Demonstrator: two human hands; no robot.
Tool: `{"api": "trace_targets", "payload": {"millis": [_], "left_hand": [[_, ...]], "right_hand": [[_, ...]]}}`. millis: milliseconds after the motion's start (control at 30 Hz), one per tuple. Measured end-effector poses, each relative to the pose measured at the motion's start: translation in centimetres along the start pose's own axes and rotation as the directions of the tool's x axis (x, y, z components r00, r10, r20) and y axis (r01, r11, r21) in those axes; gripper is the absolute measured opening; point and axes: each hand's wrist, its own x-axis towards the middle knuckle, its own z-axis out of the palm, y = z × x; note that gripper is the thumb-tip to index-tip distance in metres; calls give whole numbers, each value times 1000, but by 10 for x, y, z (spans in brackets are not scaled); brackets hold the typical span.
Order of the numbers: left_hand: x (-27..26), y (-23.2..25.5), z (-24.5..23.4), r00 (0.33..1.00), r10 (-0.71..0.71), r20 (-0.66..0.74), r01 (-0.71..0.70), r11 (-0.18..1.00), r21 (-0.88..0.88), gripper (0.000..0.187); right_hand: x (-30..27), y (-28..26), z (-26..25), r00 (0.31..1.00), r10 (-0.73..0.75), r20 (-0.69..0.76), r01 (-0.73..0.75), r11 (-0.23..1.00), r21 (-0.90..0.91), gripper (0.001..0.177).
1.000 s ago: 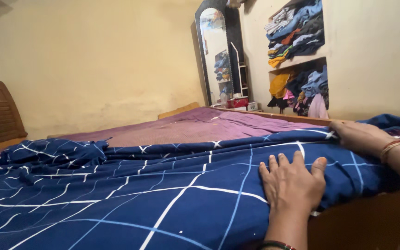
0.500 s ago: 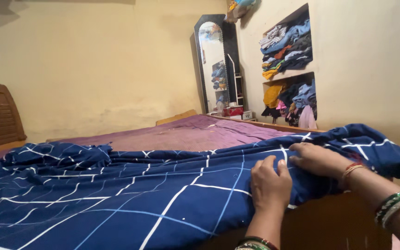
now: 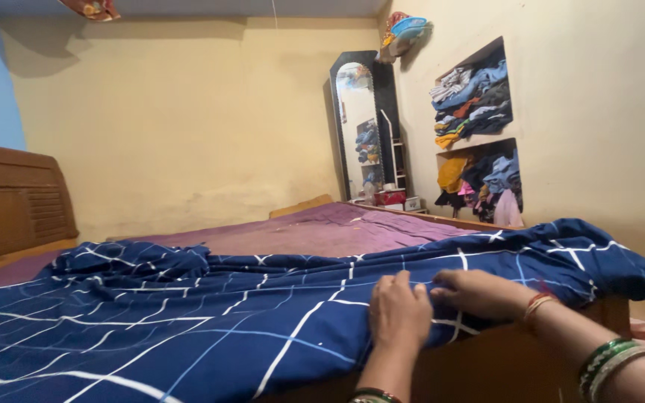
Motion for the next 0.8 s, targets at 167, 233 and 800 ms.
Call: {"api": "trace_targets", "payload": {"millis": [167, 233, 800], "left_hand": [[-5, -42, -52, 993, -109, 40, 91, 946, 311, 49], [-8, -60, -74, 981, -190, 38, 161, 909, 385, 56], [-36, -121, -160, 946, -323, -32, 283, 772, 569, 65]], "right_hand": [[-16, -68, 13, 990, 107, 96, -105, 994, -32, 54], [-14, -91, 15, 991, 86, 99, -85, 996, -7, 55], [-5, -207, 48, 992, -119, 37, 113, 986, 124, 71]]}}
